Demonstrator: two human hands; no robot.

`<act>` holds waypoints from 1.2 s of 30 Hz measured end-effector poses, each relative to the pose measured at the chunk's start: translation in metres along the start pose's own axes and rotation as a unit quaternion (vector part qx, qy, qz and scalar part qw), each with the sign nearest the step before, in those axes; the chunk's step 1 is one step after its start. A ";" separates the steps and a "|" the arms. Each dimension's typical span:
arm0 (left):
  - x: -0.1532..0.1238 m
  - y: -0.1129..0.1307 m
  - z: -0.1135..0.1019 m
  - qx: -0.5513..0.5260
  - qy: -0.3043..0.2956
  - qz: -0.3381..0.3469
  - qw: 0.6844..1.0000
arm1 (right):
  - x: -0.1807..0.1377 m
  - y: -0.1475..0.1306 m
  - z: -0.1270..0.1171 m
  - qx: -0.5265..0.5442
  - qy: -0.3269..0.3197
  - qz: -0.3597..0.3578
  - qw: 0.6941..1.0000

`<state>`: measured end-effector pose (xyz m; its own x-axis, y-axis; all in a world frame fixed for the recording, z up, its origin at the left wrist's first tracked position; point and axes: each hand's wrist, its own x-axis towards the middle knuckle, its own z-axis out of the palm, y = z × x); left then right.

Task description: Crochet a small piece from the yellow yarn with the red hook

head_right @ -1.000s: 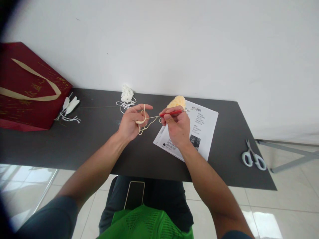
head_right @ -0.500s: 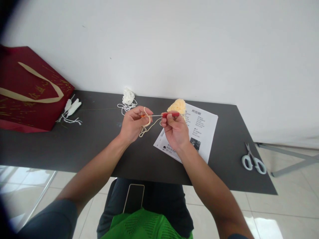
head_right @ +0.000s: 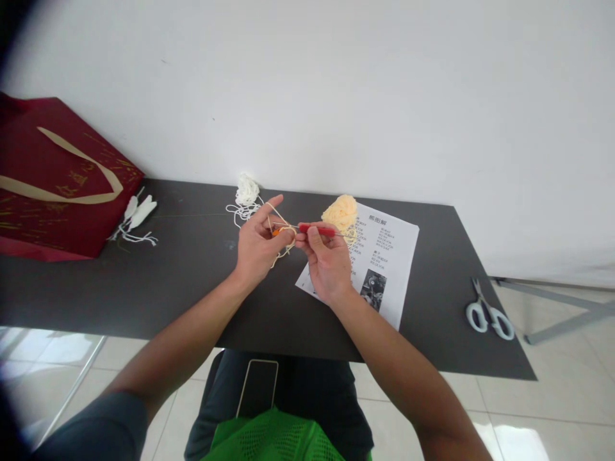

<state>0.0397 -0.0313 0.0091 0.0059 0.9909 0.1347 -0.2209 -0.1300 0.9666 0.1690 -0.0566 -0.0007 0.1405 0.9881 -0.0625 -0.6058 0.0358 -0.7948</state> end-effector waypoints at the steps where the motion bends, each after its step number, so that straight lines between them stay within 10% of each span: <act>1: -0.001 0.000 0.000 0.003 0.002 -0.001 1.000 | 0.000 0.001 0.000 -0.004 -0.001 -0.005 1.000; 36: -0.005 0.004 0.004 0.019 0.056 0.069 0.996 | -0.003 0.000 -0.009 -0.113 -0.019 -0.244 0.963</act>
<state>0.0428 -0.0369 0.0128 -0.1308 0.9611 0.2432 -0.1755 -0.2639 0.9485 0.1759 -0.0608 -0.0060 0.3337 0.8671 0.3698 -0.2888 0.4675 -0.8355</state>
